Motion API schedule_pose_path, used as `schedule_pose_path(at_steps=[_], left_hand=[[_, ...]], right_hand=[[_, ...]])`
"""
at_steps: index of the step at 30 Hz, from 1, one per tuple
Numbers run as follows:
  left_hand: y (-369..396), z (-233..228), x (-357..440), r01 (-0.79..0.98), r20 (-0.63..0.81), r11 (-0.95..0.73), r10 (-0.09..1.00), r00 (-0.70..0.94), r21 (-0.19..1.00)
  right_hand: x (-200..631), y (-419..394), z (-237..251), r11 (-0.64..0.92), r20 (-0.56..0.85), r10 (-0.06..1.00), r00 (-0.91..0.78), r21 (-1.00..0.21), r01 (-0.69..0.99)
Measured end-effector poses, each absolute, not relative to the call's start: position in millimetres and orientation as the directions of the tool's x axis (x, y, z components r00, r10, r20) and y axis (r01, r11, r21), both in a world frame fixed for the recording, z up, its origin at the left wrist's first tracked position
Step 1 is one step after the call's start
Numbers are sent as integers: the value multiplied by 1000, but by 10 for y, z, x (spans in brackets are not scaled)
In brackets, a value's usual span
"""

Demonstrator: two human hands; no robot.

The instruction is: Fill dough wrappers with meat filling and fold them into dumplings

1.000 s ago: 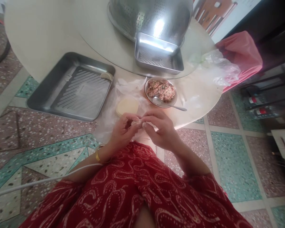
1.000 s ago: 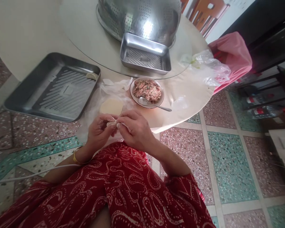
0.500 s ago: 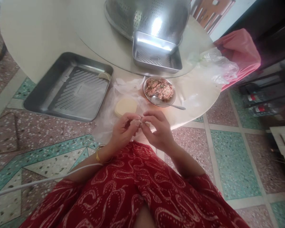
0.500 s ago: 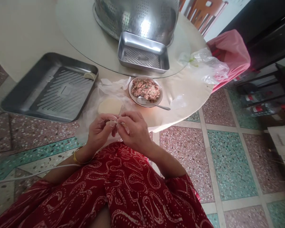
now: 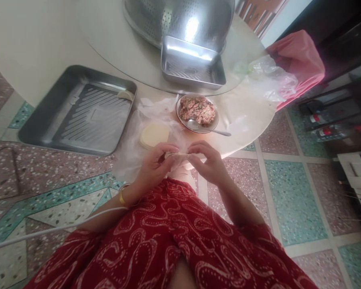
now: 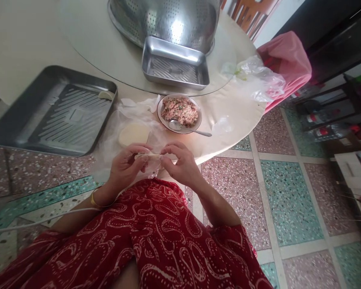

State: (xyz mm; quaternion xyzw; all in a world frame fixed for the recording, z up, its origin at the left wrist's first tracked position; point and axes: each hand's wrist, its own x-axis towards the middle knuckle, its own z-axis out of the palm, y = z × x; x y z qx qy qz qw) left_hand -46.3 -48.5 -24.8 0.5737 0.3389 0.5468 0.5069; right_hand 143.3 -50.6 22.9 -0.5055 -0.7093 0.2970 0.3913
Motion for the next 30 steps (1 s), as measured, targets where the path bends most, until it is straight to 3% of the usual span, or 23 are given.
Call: schedule_pose_path(at_steps=[6,12,17,30], left_hand=[[-469,-261,-486,-131,269,-244,934,233,961],[-450,-229,-462,-171,216,-184,957,195,968],[-447,-184,-454,-171,203,-175,966,163,970],[-445,-205,-450,-171,238,-212,960,147,962]], right_hand=[[1480,-445,194,298,207,948,-243,-848,438],[1476,-523,225,459,398,886,-237,-689,561],[1425,-539,208,508,447,855,-265,-613,605],[1304,-524,139,490,460,861,-218,-634,598]])
